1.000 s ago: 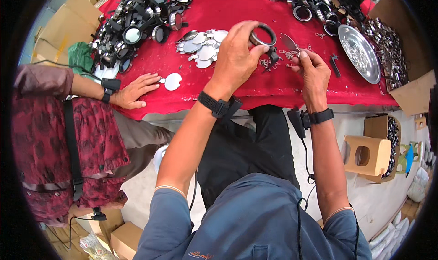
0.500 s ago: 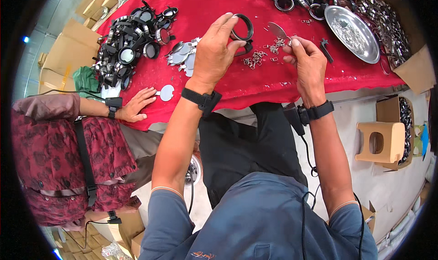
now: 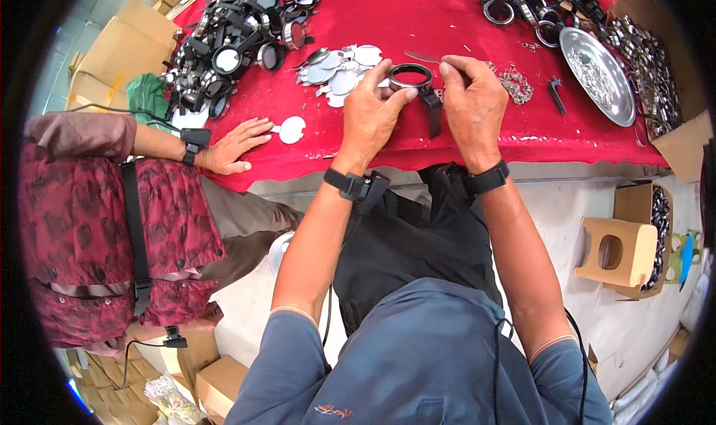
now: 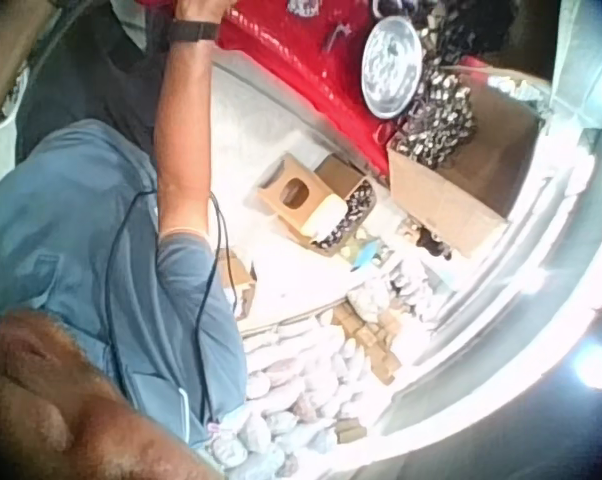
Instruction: Assembling circular plastic frames with metal rings and inserts.
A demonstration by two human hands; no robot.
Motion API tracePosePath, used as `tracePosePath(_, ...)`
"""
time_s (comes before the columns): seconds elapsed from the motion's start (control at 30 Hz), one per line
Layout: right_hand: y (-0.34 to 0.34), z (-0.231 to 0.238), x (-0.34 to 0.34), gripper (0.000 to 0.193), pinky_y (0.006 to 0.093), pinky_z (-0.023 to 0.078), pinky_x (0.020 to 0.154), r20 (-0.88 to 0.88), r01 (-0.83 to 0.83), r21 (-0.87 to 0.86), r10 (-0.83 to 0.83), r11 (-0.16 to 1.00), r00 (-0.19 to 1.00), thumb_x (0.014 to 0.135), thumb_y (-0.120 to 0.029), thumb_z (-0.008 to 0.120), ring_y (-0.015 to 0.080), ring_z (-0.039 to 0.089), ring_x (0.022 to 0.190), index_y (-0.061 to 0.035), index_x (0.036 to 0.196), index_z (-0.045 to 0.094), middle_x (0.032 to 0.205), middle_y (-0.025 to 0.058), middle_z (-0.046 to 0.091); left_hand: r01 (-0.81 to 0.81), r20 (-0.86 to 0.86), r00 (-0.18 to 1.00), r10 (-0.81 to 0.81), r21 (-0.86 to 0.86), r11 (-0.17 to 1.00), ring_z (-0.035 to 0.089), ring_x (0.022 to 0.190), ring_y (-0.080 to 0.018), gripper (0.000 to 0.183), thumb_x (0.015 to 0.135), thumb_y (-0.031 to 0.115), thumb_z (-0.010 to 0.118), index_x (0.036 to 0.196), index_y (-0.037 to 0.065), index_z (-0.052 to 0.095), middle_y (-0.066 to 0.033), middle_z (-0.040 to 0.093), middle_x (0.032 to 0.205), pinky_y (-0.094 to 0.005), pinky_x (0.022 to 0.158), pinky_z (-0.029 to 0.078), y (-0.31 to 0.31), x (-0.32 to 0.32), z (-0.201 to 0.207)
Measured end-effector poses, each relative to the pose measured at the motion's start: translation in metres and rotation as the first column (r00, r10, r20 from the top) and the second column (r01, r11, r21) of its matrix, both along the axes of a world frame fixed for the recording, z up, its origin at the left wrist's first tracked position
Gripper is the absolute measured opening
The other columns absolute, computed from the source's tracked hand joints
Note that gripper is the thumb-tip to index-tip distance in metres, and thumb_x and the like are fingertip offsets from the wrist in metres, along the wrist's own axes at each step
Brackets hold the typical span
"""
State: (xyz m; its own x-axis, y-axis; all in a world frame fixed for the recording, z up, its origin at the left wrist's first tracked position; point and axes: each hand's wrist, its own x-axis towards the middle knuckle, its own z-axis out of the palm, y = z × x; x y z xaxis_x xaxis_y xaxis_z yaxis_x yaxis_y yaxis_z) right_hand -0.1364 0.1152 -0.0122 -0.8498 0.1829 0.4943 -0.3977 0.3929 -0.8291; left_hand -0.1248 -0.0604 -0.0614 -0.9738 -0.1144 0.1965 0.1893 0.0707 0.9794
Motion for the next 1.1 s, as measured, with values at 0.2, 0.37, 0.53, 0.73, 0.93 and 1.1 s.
tracePosePath(0.2,-0.02,-0.016,0.006,0.01,0.0469,0.059,0.083,-0.122,0.103,0.322,-0.066,0.941,0.99,0.094,-0.009,0.076,0.0382,0.075,0.092,-0.0035,0.102,0.08,0.098,0.0164,0.077,0.002,-0.035,0.999,-0.002,0.025,1.0,0.073,0.115,-0.0202,0.077,0.097,0.005,0.083,0.16,-0.011,0.043,-0.0289,0.055,0.159,-0.0312,0.094,0.063,0.004,-0.008,-0.016)
tracePosePath(0.37,-0.022,-0.022,0.005,0.011,0.0473,0.059,0.083,-0.099,0.12,0.393,-0.088,0.912,0.991,0.094,-0.011,0.076,0.0382,0.075,0.092,-0.0042,0.102,0.08,0.098,0.0158,0.076,-0.09,-0.074,0.994,0.075,-0.222,0.971,0.079,0.108,-0.029,0.069,0.095,0.028,0.085,0.149,-0.006,0.059,-0.0259,0.077,0.127,-0.0394,0.094,0.061,0.002,-0.008,-0.009)
tracePosePath(0.53,-0.024,-0.02,0.003,0.011,0.0472,0.059,0.083,-0.114,0.142,0.415,-0.103,0.899,0.988,0.093,-0.012,0.077,0.0375,0.074,0.092,-0.0053,0.101,0.081,0.097,0.015,0.076,-0.03,-0.045,0.999,0.015,-0.366,0.93,0.079,0.104,-0.0279,0.059,0.099,0.031,0.08,0.145,-0.002,0.065,-0.0223,0.08,0.118,-0.0393,0.092,0.061,-0.002,-0.015,-0.002)
tracePosePath(0.73,-0.024,-0.018,0.0,0.012,0.0474,0.058,0.083,-0.092,0.15,0.459,-0.121,0.876,0.988,0.093,-0.013,0.077,0.0376,0.074,0.092,-0.0051,0.101,0.081,0.097,0.0149,0.075,-0.041,-0.06,0.998,0.022,-0.333,0.942,0.078,0.098,-0.028,0.054,0.099,0.033,0.079,0.14,0.0,0.068,-0.0198,0.081,0.109,-0.04,0.088,0.061,0.001,-0.013,-0.005)
tracePosePath(0.93,-0.022,-0.02,0.0,0.012,0.0476,0.058,0.083,-0.108,0.141,0.467,-0.102,0.873,0.989,0.094,-0.013,0.077,0.0371,0.074,0.092,-0.0048,0.101,0.081,0.097,0.0149,0.075,-0.045,-0.071,0.997,0.025,-0.294,0.955,0.078,0.096,-0.0262,0.051,0.101,0.03,0.078,0.142,0.002,0.068,-0.0186,0.081,0.111,-0.0385,0.087,0.061,0.005,-0.012,-0.002)
tracePosePath(1.1,-0.02,-0.017,0.0,0.011,0.0488,0.058,0.082,-0.109,0.118,0.518,-0.072,0.847,0.991,0.095,-0.013,0.076,0.0379,0.074,0.091,-0.0044,0.1,0.081,0.096,0.0158,0.074,-0.027,-0.1,0.995,-0.003,-0.298,0.954,0.078,0.095,-0.0239,0.044,0.102,0.027,0.076,0.141,0.005,0.071,-0.017,0.082,0.113,-0.0372,0.086,0.061,0.003,-0.013,-0.007)
